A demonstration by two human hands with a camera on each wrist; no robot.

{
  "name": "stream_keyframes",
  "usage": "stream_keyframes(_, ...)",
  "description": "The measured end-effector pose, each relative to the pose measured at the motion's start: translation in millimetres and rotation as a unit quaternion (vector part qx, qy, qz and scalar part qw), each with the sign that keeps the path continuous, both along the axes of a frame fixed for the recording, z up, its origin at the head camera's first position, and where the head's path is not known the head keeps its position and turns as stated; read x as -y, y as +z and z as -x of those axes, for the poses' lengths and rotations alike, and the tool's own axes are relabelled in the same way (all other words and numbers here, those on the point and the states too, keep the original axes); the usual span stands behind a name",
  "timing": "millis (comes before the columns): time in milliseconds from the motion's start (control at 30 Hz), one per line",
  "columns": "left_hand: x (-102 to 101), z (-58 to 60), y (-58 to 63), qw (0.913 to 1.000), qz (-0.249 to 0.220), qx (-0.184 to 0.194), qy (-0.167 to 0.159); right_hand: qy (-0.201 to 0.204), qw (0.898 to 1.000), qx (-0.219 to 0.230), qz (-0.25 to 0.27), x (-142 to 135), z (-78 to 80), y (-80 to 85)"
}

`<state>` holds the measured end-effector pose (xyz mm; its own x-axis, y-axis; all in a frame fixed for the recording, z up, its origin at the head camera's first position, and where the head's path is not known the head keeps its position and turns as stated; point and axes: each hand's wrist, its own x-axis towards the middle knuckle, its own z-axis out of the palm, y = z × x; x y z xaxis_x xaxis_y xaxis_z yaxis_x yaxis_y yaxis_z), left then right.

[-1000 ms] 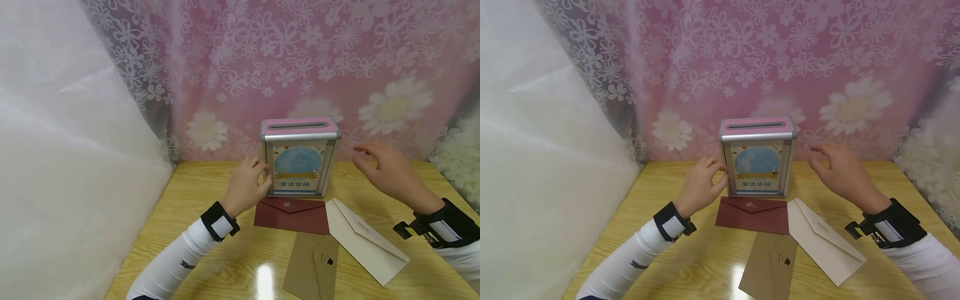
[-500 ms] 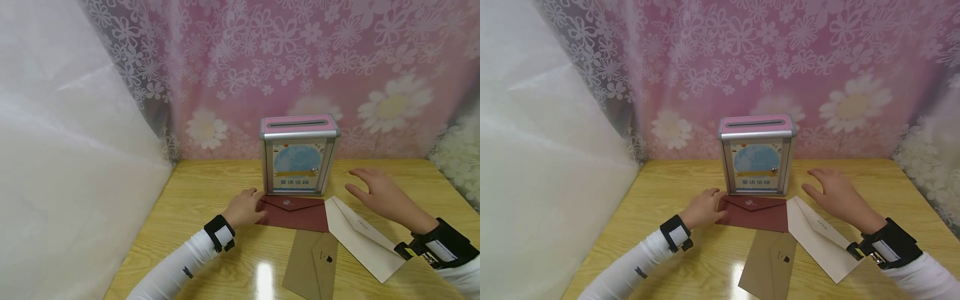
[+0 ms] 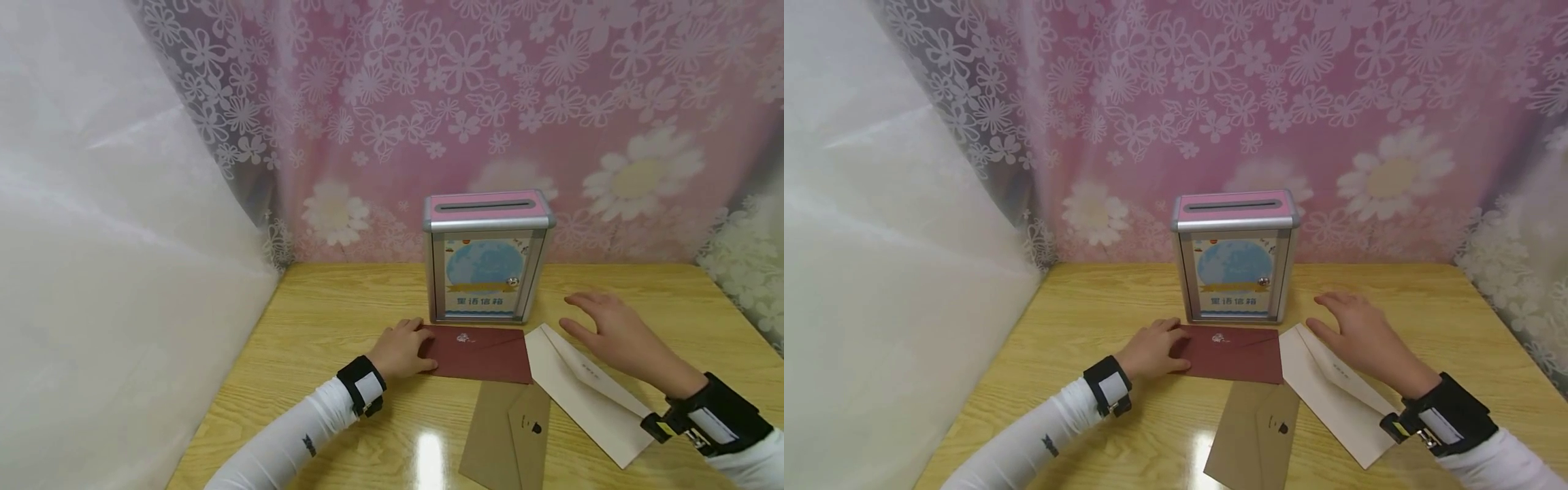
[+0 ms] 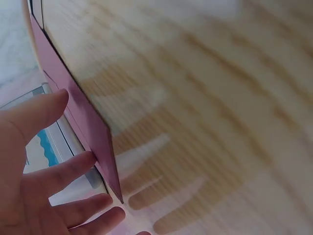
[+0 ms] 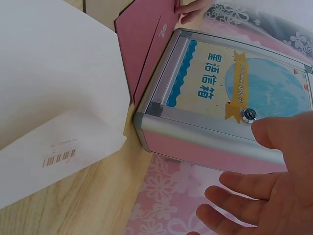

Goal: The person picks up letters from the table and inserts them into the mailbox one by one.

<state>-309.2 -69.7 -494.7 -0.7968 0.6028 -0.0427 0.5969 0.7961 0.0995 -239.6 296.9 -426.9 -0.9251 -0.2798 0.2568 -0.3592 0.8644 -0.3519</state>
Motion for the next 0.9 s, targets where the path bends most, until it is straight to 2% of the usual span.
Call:
stream_keyframes(233,-0.3,7.5,-4.8,0.9998,-0.017,-0.008,-0.003,0.001,1.0,-0.002,0.0,1.2,-3.6,-4.1)
stream_keyframes(400,-1.3,18.3,-6.2,0.999,-0.044,0.011,0.006,0.005,1.0,-0.014,-0.005,1.3,-4.2,-6.3)
stream_keyframes(667,-6.9,33.2,1.2,0.9984,-0.033,0.041,0.018,0.007,1.0,-0.011,-0.003,0.4,-3.8,-7.4)
stream_keyframes(900,-6.4,38.3,0.4,0.9988,-0.012,0.043,0.019,-0.003,1.0,-0.013,0.005,-3.3,-4.6,-7.7)
